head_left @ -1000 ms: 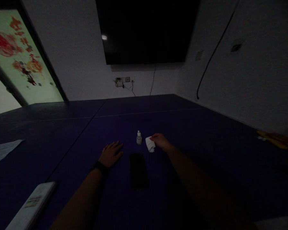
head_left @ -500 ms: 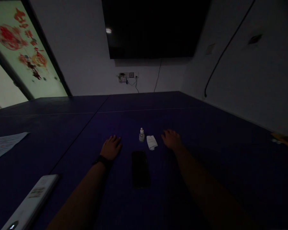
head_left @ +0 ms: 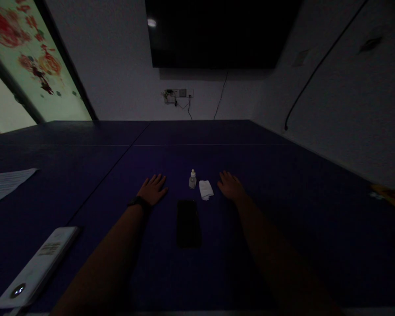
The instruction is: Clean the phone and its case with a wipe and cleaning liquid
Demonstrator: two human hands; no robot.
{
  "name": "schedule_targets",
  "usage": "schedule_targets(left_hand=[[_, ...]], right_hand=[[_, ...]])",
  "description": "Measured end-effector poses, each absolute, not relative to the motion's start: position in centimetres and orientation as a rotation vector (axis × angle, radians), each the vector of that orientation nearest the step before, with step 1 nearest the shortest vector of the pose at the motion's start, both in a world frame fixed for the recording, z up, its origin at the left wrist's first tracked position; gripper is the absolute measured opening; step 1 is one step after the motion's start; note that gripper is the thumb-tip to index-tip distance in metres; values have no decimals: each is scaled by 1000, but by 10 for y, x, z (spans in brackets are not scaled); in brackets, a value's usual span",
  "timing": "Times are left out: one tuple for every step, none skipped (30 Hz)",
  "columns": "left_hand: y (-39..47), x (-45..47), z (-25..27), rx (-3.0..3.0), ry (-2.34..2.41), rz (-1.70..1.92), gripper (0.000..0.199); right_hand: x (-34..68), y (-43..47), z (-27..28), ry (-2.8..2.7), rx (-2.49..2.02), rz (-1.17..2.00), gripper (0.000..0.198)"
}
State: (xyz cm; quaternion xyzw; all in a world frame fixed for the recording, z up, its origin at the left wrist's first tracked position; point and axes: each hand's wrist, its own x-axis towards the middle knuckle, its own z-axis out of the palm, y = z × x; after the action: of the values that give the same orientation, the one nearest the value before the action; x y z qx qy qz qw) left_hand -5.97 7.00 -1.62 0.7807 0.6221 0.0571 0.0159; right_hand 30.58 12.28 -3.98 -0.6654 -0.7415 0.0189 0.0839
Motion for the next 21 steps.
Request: schedule_targets(left_hand=[[70,-60,-16,2431,1933,178,69],[70,-61,-16,2435,1932,182,69],[71,-63,-16,2438,1930,189,69],[72,-65,-16,2442,1928,199,70],[74,-68,-17,2445,1923,206,69],[77,-71,-18,2453,1899,203,68],[79,-74,-18,2468,1867,200,67],[81,-77,-18,2483,1826,193,66],[83,-79,-18,2486,1817,203,66],[84,-80,-18,2487,1815,217,66],[84,-81,-17,2483,1816,224,66],[83,-80,-16,2477,1822,229,67],[82,-80,-15,2471,1823,228,67],[81,-79,-15,2465,1823,228,66],[80,-78,-14,2463,1823,233,66],[80,-78,-14,2463,1823,242,65],[79,-78,-15,2464,1825,251,65],[79,-78,-15,2467,1826,260,64],[79,-79,-16,2468,1825,265,64],[79,-79,-17,2469,1823,267,63],[80,-80,-18,2471,1819,266,63]], right_hand=[[306,122,-39,-2215,-1985,54,62],[306,122,-39,-2217,-1983,49,62],[306,121,-39,-2220,-1979,40,62],[306,120,-39,-2223,-1973,28,62],[306,119,-39,-2225,-1971,16,62],[307,119,-39,-2233,-1969,7,62],[307,118,-40,-2241,-1969,0,62],[308,118,-40,-2249,-1967,-5,62],[308,118,-41,-2249,-1969,-10,62],[309,117,-42,-2248,-1971,-12,63],[309,117,-42,-2247,-1972,-11,63],[310,117,-43,-2244,-1974,-8,63],[310,118,-43,-2242,-1974,-4,63],[311,118,-43,-2241,-1973,1,63],[311,118,-44,-2240,-1970,4,63],[312,119,-45,-2238,-1966,6,63],[312,119,-46,-2237,-1961,7,63],[313,119,-47,-2234,-1957,6,62],[314,119,-48,-2231,-1952,3,62],[314,119,-49,-2227,-1949,-1,62],[315,119,-50,-2222,-1947,-4,62]])
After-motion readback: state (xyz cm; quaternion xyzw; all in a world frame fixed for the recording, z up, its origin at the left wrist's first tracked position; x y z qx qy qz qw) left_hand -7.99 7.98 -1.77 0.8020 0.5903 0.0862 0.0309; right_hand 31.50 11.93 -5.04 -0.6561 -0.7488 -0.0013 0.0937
